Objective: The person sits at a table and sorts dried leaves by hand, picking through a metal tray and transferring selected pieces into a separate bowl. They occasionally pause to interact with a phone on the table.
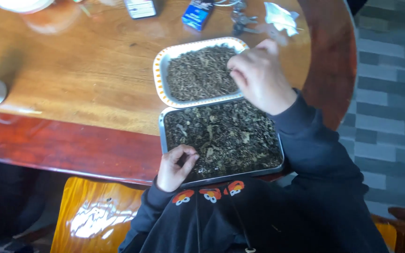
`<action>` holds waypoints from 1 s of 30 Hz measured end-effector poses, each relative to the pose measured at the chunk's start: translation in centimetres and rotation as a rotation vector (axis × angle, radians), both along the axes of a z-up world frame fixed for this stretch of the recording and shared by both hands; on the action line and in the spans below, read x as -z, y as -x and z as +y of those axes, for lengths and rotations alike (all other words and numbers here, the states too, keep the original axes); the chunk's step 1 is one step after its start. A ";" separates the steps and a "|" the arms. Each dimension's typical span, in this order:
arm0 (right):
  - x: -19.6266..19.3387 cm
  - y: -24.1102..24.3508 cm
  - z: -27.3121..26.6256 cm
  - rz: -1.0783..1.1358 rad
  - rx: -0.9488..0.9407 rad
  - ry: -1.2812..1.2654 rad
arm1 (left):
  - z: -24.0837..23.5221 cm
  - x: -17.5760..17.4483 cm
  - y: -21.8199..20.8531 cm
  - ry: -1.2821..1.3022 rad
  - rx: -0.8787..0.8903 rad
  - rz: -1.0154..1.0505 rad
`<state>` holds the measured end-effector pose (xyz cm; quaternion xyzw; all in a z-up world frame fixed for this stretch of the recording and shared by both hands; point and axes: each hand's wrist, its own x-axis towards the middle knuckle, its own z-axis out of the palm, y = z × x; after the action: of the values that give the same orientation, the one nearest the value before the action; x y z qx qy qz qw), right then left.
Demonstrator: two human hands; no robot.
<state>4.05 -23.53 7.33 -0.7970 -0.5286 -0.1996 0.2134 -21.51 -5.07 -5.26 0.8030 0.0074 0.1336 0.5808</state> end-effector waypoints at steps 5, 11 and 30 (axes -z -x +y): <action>0.8 0.6 -1.5 0.031 0.051 0.032 | 0.4 1.1 -0.3 0.080 0.040 -0.007; 5.1 1.5 -6.6 0.305 0.070 0.111 | 4.2 -2.3 -3.8 -0.048 0.090 -0.054; 11.0 -0.8 -7.0 0.499 0.142 -0.243 | 20.0 5.3 -24.3 0.021 -0.201 -0.374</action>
<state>4.84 -30.50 -3.63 -0.8249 -0.3749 -0.0736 0.4166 2.77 14.92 -10.60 0.7532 -0.0192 0.3375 0.5643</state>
